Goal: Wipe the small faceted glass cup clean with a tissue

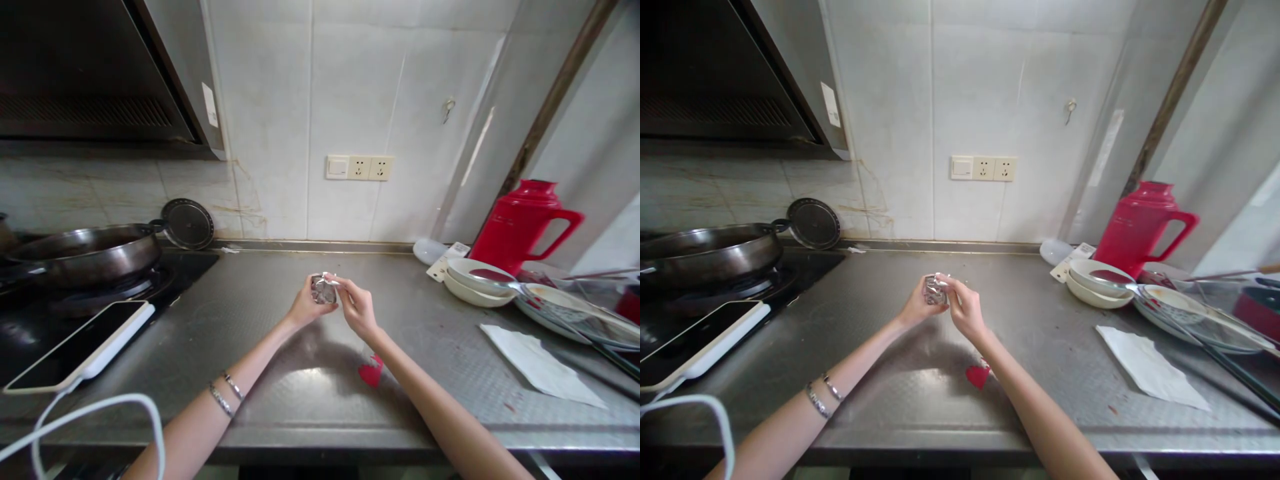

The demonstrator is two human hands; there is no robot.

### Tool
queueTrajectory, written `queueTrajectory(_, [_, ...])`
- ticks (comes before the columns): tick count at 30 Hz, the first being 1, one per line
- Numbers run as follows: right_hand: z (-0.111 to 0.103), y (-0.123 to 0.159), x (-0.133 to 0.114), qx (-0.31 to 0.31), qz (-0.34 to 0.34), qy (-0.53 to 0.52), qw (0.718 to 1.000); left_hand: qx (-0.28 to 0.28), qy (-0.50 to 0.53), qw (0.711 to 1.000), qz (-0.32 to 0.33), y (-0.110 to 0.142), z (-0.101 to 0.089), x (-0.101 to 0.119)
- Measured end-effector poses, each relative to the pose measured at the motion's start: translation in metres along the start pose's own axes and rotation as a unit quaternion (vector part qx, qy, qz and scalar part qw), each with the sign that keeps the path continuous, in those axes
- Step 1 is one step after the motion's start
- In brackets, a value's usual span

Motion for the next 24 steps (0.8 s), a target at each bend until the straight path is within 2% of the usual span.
queueTrajectory(3, [0.004,0.003,-0.006,-0.019,-0.01,0.007,1.0,0.028,-0.009,0.999,-0.033,-0.004,-0.01,-0.003])
queueTrajectory(5, [0.005,0.004,-0.006,-0.01,0.009,0.008,1.0,0.034,-0.006,0.998,-0.058,-0.005,-0.015,-0.004])
queueTrajectory(10, [-0.008,-0.001,0.006,0.1,0.094,0.0,0.991,0.019,-0.012,0.997,-0.08,-0.002,-0.011,-0.003])
queueTrajectory(13, [-0.013,-0.006,0.016,0.114,0.115,0.017,0.987,0.005,-0.016,0.996,-0.086,0.002,-0.003,-0.005])
queueTrajectory(17, [-0.005,-0.009,0.024,0.025,0.1,0.013,0.995,-0.014,-0.035,0.993,-0.108,0.005,0.005,-0.011])
queueTrajectory(20, [0.004,-0.006,0.026,-0.056,0.084,0.006,0.995,0.004,-0.073,0.991,-0.111,0.005,0.002,-0.016])
queueTrajectory(24, [0.007,-0.002,0.025,-0.085,0.033,0.032,0.995,0.033,-0.122,0.987,-0.103,0.006,-0.002,-0.019])
Point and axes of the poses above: each hand's wrist, its own y-axis away from the middle knuckle, its own z-axis out of the palm, x = y × z, the point moved 5 cm from there along -y, towards the middle knuckle, and after that the axes turned 5 degrees about y, right-handed, at the moved point
